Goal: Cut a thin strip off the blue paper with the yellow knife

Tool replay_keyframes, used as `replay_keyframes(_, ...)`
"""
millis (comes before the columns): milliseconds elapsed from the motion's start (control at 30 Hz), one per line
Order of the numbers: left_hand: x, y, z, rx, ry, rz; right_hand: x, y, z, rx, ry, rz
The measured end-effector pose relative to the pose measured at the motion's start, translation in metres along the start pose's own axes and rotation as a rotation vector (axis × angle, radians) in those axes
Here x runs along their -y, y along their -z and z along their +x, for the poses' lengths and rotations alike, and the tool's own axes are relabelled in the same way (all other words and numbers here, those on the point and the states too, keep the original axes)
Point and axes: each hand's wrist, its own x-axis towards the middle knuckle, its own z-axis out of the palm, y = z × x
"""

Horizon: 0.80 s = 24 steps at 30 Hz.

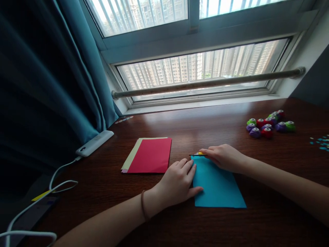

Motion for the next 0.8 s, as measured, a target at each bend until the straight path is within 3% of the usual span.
replay_keyframes(800,-0.0002,-0.0019,0.0005,0.002,-0.015,0.016,-0.0059,0.0052,-0.0004,0.051,0.050,-0.024)
